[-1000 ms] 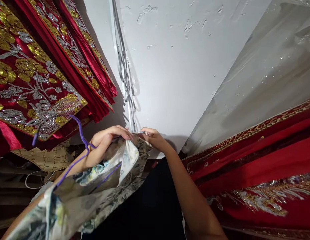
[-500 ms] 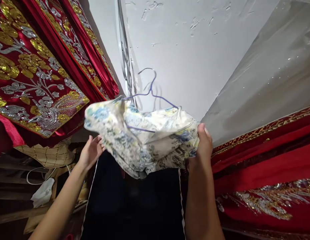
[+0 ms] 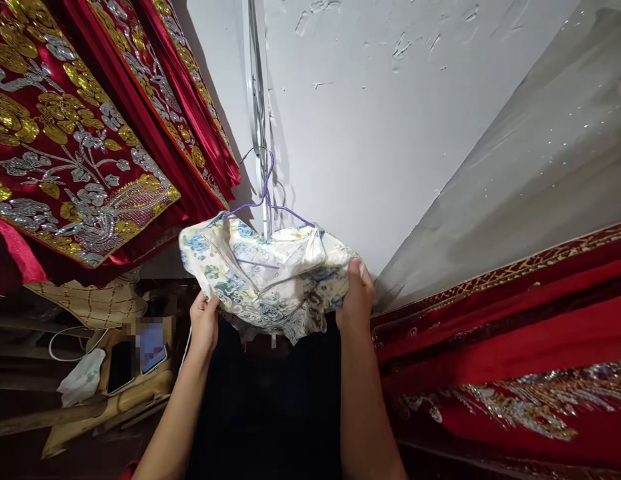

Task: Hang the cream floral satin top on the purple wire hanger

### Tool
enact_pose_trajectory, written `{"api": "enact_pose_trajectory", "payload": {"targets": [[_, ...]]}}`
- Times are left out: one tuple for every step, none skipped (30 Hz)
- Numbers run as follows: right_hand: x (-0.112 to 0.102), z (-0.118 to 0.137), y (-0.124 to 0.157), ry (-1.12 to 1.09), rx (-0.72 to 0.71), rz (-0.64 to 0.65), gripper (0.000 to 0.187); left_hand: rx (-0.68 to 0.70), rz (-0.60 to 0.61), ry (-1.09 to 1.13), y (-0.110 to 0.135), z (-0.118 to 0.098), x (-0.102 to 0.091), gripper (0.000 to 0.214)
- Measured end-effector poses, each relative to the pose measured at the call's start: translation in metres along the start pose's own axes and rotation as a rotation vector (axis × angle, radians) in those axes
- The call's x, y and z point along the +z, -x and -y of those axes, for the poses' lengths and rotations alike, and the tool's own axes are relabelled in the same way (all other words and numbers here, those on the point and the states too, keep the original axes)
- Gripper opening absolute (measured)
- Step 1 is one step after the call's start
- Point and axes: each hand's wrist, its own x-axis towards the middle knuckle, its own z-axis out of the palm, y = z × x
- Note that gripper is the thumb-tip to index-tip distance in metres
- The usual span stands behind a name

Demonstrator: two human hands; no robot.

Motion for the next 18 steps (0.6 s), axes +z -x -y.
{"api": "enact_pose_trajectory", "payload": {"targets": [[0.0,-0.005,0.006,0.04,-0.072,-0.104,0.041,-0.034,-0.008,0.031,0.004,0.002,-0.003,0.037],[0.001,-0.012,0.012,0.091,-0.151,-0.242,0.04,-0.069,-0.017,0.058,0.007,0.003,-0.006,0.037],[0.003,-0.019,0.02,0.143,-0.222,-0.376,0.041,-0.102,-0.028,0.084,0.01,0.004,-0.008,0.037],[0.006,-0.026,0.028,0.188,-0.265,-0.452,0.041,-0.138,-0.044,0.111,0.012,0.005,-0.01,0.036],[0.011,-0.035,0.036,0.216,-0.264,-0.461,0.038,-0.176,-0.064,0.142,0.014,0.005,-0.011,0.035],[0.016,-0.044,0.044,0.232,-0.21,-0.395,0.034,-0.21,-0.093,0.176,0.015,0.006,-0.012,0.034],[0.023,-0.054,0.052,0.24,-0.102,-0.256,0.036,-0.237,-0.123,0.208,0.017,0.006,-0.011,0.032],[0.031,-0.063,0.059,0.249,0.048,-0.058,0.045,-0.254,-0.152,0.234,0.018,0.006,-0.009,0.028],[0.039,-0.073,0.066,0.272,0.198,0.151,0.055,-0.261,-0.172,0.251,0.02,0.006,-0.006,0.023],[0.047,-0.082,0.072,0.304,0.317,0.35,0.06,-0.262,-0.175,0.258,0.023,0.005,-0.003,0.019],[0.055,-0.09,0.078,0.34,0.397,0.509,0.061,-0.261,-0.168,0.259,0.025,0.003,0.001,0.017],[0.062,-0.097,0.084,0.367,0.437,0.616,0.059,-0.261,-0.156,0.255,0.028,0.001,0.004,0.018],[0.067,-0.101,0.09,0.382,0.449,0.681,0.056,-0.266,-0.139,0.252,0.032,-0.002,0.008,0.021],[0.071,-0.104,0.094,0.385,0.451,0.709,0.055,-0.277,-0.118,0.254,0.035,-0.005,0.01,0.023],[0.073,-0.104,0.098,0.375,0.45,0.712,0.055,-0.289,-0.097,0.257,0.037,-0.008,0.012,0.026],[0.073,-0.102,0.099,0.355,0.444,0.701,0.056,-0.303,-0.078,0.261,0.039,-0.011,0.014,0.028],[0.072,-0.099,0.1,0.328,0.431,0.69,0.057,-0.318,-0.061,0.264,0.041,-0.013,0.014,0.029],[0.07,-0.094,0.099,0.294,0.415,0.682,0.057,-0.335,-0.047,0.268,0.042,-0.016,0.015,0.029]]}}
